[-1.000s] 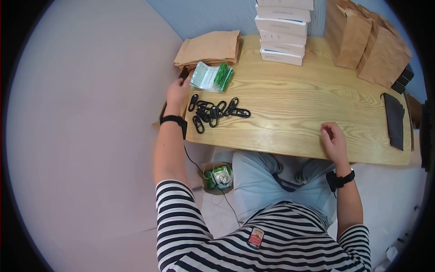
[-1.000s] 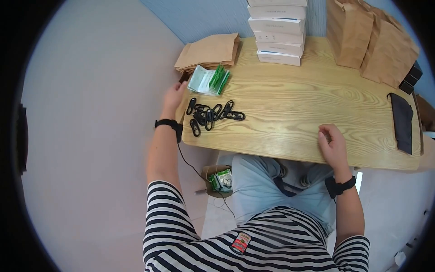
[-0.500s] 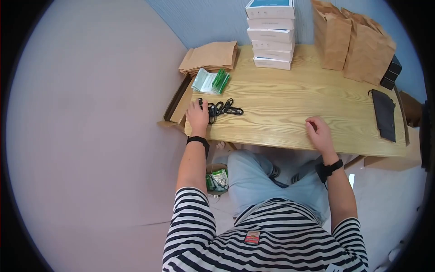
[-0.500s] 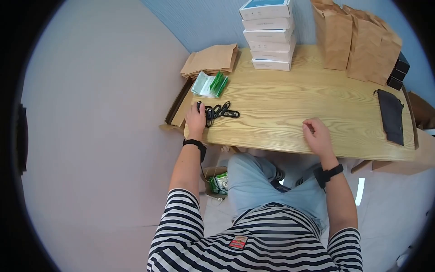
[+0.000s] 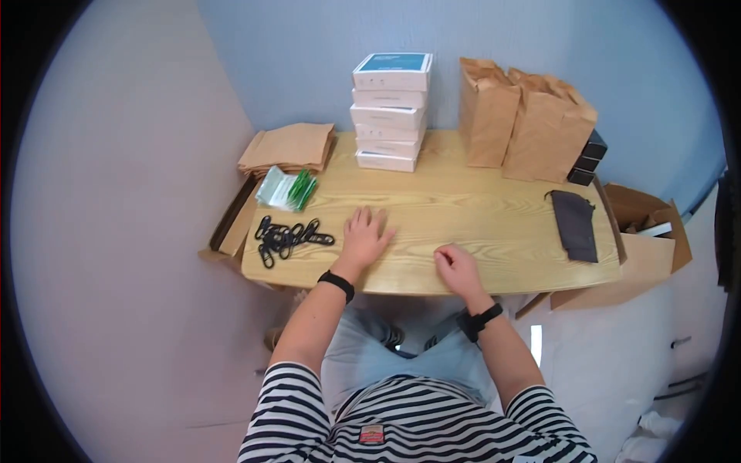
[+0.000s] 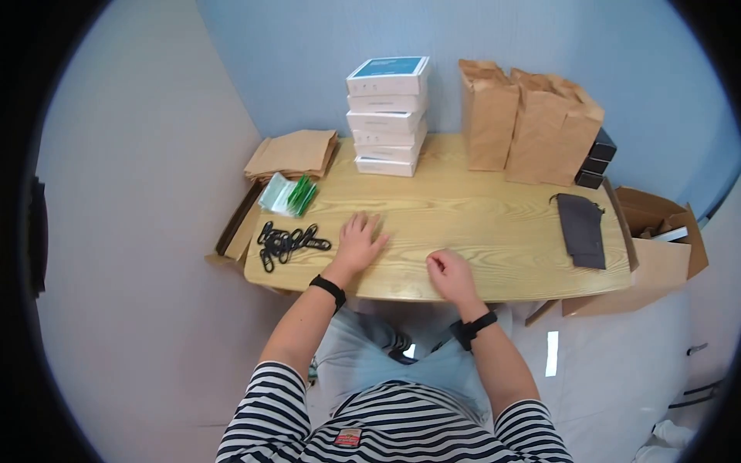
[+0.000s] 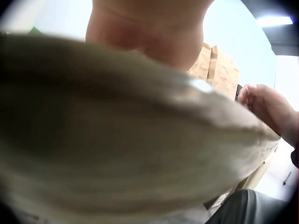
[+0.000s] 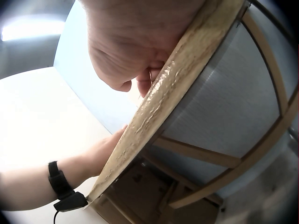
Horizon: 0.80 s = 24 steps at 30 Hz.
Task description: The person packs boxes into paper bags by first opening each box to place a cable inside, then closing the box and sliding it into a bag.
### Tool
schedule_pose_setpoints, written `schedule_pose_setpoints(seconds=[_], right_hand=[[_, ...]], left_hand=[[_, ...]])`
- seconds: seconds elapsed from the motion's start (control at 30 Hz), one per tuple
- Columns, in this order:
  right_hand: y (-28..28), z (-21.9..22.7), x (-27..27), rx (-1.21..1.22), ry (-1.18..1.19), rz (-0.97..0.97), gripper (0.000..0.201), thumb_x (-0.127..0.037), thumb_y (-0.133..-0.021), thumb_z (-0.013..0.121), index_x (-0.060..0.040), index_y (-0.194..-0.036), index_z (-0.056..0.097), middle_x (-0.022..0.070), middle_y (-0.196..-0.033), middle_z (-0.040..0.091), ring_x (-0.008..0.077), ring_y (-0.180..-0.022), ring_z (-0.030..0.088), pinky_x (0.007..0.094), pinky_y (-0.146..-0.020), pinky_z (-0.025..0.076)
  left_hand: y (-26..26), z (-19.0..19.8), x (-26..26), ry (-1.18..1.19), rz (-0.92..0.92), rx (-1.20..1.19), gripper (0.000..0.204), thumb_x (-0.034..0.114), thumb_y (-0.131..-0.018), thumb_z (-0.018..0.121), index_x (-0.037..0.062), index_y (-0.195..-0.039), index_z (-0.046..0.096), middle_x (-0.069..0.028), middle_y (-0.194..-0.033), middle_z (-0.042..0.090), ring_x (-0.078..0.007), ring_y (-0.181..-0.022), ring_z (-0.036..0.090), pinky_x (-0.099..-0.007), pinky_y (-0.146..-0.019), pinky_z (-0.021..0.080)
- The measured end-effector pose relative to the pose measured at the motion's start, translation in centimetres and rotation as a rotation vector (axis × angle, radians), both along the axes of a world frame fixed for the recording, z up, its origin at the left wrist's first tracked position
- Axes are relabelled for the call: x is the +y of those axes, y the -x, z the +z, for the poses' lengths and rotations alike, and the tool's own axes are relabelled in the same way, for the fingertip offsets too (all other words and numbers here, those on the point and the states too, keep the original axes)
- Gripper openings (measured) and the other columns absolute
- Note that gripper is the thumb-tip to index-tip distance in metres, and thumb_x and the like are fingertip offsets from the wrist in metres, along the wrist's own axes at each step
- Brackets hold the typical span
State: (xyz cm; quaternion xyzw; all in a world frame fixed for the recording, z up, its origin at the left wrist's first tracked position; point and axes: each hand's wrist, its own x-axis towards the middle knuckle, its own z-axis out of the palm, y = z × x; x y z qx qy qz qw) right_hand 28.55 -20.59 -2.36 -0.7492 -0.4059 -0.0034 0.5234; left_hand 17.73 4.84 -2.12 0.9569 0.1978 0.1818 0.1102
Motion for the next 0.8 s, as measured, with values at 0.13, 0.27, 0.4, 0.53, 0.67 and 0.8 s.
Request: schedule_pose_setpoints(seconds=[0.13, 0.27, 0.4, 0.53, 0.67, 0.8], right_hand=[[0.0, 0.1, -0.1, -0.023, -0.029, -0.004, 0.016, -0.018, -0.092, 0.068, -0.0022, -0.092, 0.071, 0.0131, -0.081, 0.066, 0.0281, -0.072, 0.064, 0.0374, -0.065, 0.050], [-0.1, 0.5, -0.2, 0.041, 0.031, 0.016, 0.016, -0.018, -0.094, 0.067, -0.0015, -0.094, 0.070, 0.0136, -0.084, 0.067, 0.0283, -0.077, 0.065, 0.0371, -0.069, 0.051], [-0.2, 0.6, -0.3, 0.040, 0.025, 0.041, 0.016, -0.018, -0.093, 0.068, -0.0020, -0.093, 0.070, 0.0131, -0.083, 0.067, 0.0282, -0.075, 0.064, 0.0371, -0.067, 0.051], [-0.1, 0.6, -0.2, 0.012, 0.013, 0.027, 0.016, -0.018, -0.092, 0.068, -0.0022, -0.092, 0.070, 0.0127, -0.082, 0.066, 0.0280, -0.074, 0.064, 0.0374, -0.065, 0.050], [0.0, 0.8, -0.1, -0.036, 0.030, 0.021, 0.016, -0.018, -0.091, 0.068, -0.0024, -0.090, 0.071, 0.0129, -0.079, 0.066, 0.0300, -0.074, 0.064, 0.0404, -0.066, 0.050], [0.2, 1.2, -0.1, -0.054, 0.036, 0.012, 0.016, -0.018, -0.090, 0.067, -0.0024, -0.088, 0.071, 0.0139, -0.077, 0.065, 0.0329, -0.074, 0.064, 0.0433, -0.067, 0.050]], left_hand=[[-1.0, 0.1, -1.7, 0.055, 0.063, 0.252, 0.080, 0.066, -0.095, 0.054, 0.0166, -0.156, 0.042, -0.0271, -0.165, 0.025, -0.0427, -0.155, 0.018, -0.0671, -0.121, 0.011], [-0.2, 0.7, -1.0, 0.130, 0.037, 0.241, 0.077, 0.064, -0.095, 0.055, 0.0145, -0.154, 0.047, -0.0292, -0.162, 0.032, -0.0452, -0.153, 0.023, -0.0582, -0.124, 0.015], [2.2, 0.3, -0.1, 0.272, -0.057, -0.104, 0.060, 0.053, -0.098, 0.058, 0.0098, -0.140, 0.061, -0.0299, -0.140, 0.057, -0.0435, -0.134, 0.051, -0.0477, -0.112, 0.040], [5.7, 3.1, -2.8, 0.397, 0.117, -0.175, 0.037, 0.040, -0.098, 0.063, 0.0032, -0.098, 0.071, -0.0220, -0.091, 0.069, -0.0395, -0.087, 0.067, -0.0461, -0.076, 0.052], [6.0, 0.7, -4.2, 0.149, 0.166, -0.156, 0.036, 0.033, -0.095, 0.064, 0.0031, -0.076, 0.068, -0.0189, -0.075, 0.067, -0.0408, -0.072, 0.065, -0.0498, -0.065, 0.050], [4.9, -0.2, -3.9, 0.153, 0.228, -0.258, 0.034, 0.031, -0.094, 0.063, 0.0046, -0.072, 0.067, -0.0181, -0.073, 0.066, -0.0407, -0.071, 0.064, -0.0494, -0.063, 0.050]])
